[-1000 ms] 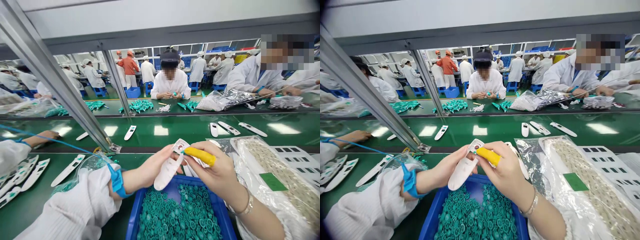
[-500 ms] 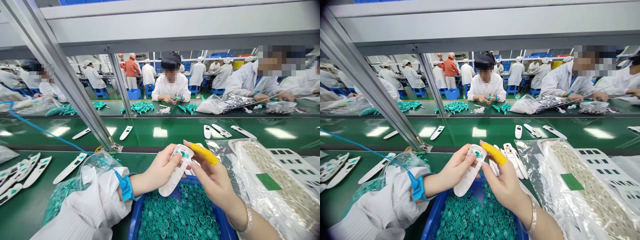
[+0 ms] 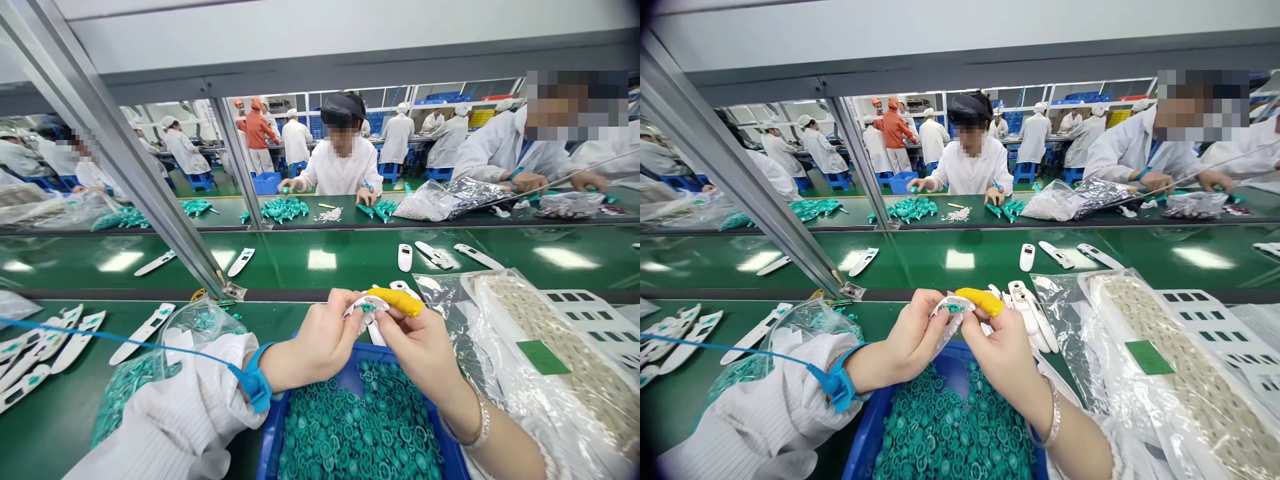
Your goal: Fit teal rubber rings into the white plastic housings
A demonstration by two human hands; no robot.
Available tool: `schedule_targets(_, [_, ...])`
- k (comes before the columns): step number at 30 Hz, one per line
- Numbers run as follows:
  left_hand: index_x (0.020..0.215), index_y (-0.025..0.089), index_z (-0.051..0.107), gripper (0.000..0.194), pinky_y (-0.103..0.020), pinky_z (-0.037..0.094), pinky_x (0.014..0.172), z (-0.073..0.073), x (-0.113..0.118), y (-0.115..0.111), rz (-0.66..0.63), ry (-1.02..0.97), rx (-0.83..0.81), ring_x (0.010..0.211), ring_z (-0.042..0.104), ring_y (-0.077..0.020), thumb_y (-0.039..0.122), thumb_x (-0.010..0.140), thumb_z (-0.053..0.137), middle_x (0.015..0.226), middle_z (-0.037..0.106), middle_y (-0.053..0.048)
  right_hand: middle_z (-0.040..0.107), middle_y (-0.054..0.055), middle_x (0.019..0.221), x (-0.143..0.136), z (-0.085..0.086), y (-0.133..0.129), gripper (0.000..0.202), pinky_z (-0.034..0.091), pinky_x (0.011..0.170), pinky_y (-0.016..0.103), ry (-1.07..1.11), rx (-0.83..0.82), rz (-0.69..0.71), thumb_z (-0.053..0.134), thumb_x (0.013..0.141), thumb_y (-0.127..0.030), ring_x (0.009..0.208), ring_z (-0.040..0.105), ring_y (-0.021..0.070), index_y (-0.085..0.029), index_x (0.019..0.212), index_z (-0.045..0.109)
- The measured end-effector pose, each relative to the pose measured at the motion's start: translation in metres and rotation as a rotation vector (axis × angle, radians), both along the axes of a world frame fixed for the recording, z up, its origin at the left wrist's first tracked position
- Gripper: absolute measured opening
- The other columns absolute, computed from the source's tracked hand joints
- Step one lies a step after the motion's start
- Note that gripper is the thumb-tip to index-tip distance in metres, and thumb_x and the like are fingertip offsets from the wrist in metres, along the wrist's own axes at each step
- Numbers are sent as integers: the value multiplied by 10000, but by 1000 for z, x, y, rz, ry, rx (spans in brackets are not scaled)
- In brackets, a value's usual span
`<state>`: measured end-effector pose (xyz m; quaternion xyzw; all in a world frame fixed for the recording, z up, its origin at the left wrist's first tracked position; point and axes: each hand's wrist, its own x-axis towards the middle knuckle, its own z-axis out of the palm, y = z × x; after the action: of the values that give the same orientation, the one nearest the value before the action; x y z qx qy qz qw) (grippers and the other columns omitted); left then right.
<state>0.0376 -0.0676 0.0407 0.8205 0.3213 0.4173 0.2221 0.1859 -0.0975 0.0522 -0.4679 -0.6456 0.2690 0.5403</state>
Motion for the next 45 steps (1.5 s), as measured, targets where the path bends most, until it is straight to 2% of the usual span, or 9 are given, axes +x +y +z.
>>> schedule_targets(7, [1028, 189, 422, 182, -247, 436, 544, -7, -3, 21, 25, 82, -43, 598, 611, -145, 306, 924, 328, 745, 643, -23, 711, 56, 970, 6, -6, 13, 277, 530, 803, 321, -68, -29, 5, 502, 818, -186, 908, 660, 188, -194, 1066, 626])
schedule_targets(10, [1043, 186, 464, 230, -243, 450, 576, -8, -6, 75, 243, 218, -187, 620, 608, -143, 341, 927, 340, 701, 628, 8, 646, 92, 1136, 13, -13, 13, 359, 510, 855, 360, -150, -66, -31, 507, 822, -217, 1034, 607, 204, -186, 1177, 552])
schedule_targets(17, [1092, 130, 545, 277, -404, 473, 837, -42, -42, 211, 716, 347, -347, 988, 560, -201, 298, 875, 507, 1113, 565, -89, 685, 58, 986, 35, -26, -4, 256, 508, 792, 346, -605, -141, 219, 452, 862, -220, 887, 637, 190, -215, 1036, 639])
schedule_targets(24, [1192, 153, 497, 363, -482, 424, 910, -58, -65, 222, 1009, 444, -397, 1100, 502, -246, 309, 865, 523, 1242, 491, -105, 682, 95, 906, 75, -9, 37, 255, 491, 709, 334, -766, -268, -5, 450, 863, -243, 824, 634, 217, -155, 987, 654])
schedule_targets(29, [1169, 147, 516, 339, -480, 408, 928, -41, 15, 234, 681, 548, -267, 1122, 487, -246, 301, 867, 519, 1238, 498, -103, 673, 21, 807, 45, -15, 2, 178, 470, 674, 267, -873, -295, 529, 495, 828, -145, 739, 627, 163, -204, 855, 661])
schedule_targets(33, [1194, 130, 507, 350, -403, 416, 931, -61, 118, 228, 289, 571, -227, 1070, 527, -205, 324, 918, 416, 1235, 488, -86, 676, 45, 821, 43, -35, -16, 239, 467, 631, 275, -879, -421, 389, 455, 818, -87, 725, 638, 181, -176, 962, 623])
schedule_targets(36, [1187, 151, 505, 355, -448, 447, 890, -83, 162, 213, 204, 556, -261, 1068, 525, -229, 316, 873, 512, 1233, 501, -100, 677, 39, 832, 52, -44, -21, 263, 466, 628, 259, -833, -429, 351, 446, 830, -93, 719, 637, 168, -191, 1012, 610])
schedule_targets(40, [1173, 155, 514, 343, -465, 435, 903, -87, 155, 208, 220, 519, -320, 1086, 512, -233, 302, 863, 529, 1234, 501, -97, 665, 44, 835, 48, -48, -23, 274, 452, 617, 244, -947, -340, 443, 453, 806, -46, 728, 629, 164, -191, 957, 629])
schedule_targets(45, [1128, 75, 507, 291, -425, 399, 933, -48, 95, 218, 247, 419, -445, 1108, 506, -263, 178, 857, 486, 1212, 504, -175, 644, 61, 829, 31, -59, -14, 327, 419, 580, 259, -1255, -249, 558, 491, 698, 59, 758, 607, 194, -161, 897, 628])
